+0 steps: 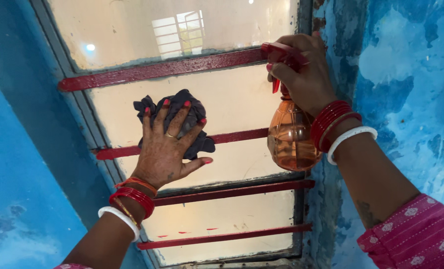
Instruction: The person sprays a cleaning solution onto a window with red metal bars and wipes the glass with a dark cloth. They repeatedly spray and wipe different sections of the window pane throughout the clip.
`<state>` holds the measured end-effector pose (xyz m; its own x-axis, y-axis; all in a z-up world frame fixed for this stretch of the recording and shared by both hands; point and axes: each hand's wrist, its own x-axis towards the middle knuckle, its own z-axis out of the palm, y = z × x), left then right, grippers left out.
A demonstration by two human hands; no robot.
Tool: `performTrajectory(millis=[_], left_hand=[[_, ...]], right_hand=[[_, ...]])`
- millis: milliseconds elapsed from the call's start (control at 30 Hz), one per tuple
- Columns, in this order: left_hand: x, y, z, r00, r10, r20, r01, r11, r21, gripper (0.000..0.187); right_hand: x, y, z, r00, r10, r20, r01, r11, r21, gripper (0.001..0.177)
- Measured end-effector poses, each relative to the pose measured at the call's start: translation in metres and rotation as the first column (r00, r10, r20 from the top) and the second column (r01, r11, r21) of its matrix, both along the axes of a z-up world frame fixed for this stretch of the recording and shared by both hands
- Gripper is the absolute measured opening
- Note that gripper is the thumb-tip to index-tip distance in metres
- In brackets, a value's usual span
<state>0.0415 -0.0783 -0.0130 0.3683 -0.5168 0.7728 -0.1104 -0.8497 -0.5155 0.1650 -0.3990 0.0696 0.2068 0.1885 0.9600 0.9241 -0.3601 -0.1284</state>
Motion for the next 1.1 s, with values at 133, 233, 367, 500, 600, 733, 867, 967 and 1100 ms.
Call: performTrajectory(millis=[133,233,367,500,600,733,867,967,1100], left_hand=[[0.003,-0.001,-0.003,0.998,0.049,-0.032,-0.05,0.998,-0.043,0.053],[0.011,0.001,-0.007,0.999,0.032,-0.037,-0.035,0.994,-0.106,0.053],[0.012,0.015,0.001,0.988,-0.117,-0.103,0.09,0.966,-0.241,0.076],[0.01,0.006,0.009,0.983,0.043,0.178,-0.023,0.994,-0.11,0.08],[0.015,-0.009,0.0,0.983,0.066,0.173,-0.013,0.957,-0.289,0.074],[0.032,-0.031,-0.011,0.966,0.022,0.257,0.082,0.919,-0.385,0.067],[0.053,-0.072,-0.008,0.978,-0.068,0.197,0.134,0.93,-0.342,0.066],[0.07,-0.117,-0.003,0.983,-0.129,0.131,0.165,0.934,-0.317,0.064],[0.076,-0.148,-0.001,0.972,-0.184,0.147,0.223,0.919,-0.324,0.062]], right_hand=[[0.001,0.001,-0.001,1.0,-0.006,0.023,0.006,1.0,0.01,0.032],[0.001,0.001,-0.001,1.0,0.009,-0.001,-0.009,1.0,0.02,0.032],[0.0,0.001,0.0,1.0,0.017,-0.003,-0.017,1.0,0.024,0.036],[0.001,0.001,0.0,1.0,0.007,-0.002,-0.007,1.0,0.019,0.037],[0.002,0.001,-0.002,1.0,0.008,0.018,-0.008,1.0,0.015,0.037],[0.001,0.002,-0.002,0.999,0.026,-0.022,-0.025,0.999,0.031,0.038],[0.0,0.001,0.0,1.0,0.016,-0.009,-0.016,1.0,0.018,0.034],[-0.002,-0.001,0.0,0.994,-0.016,0.104,0.019,0.999,-0.027,0.019],[0.002,-0.006,0.001,0.999,0.001,0.052,0.001,0.999,-0.037,0.037]])
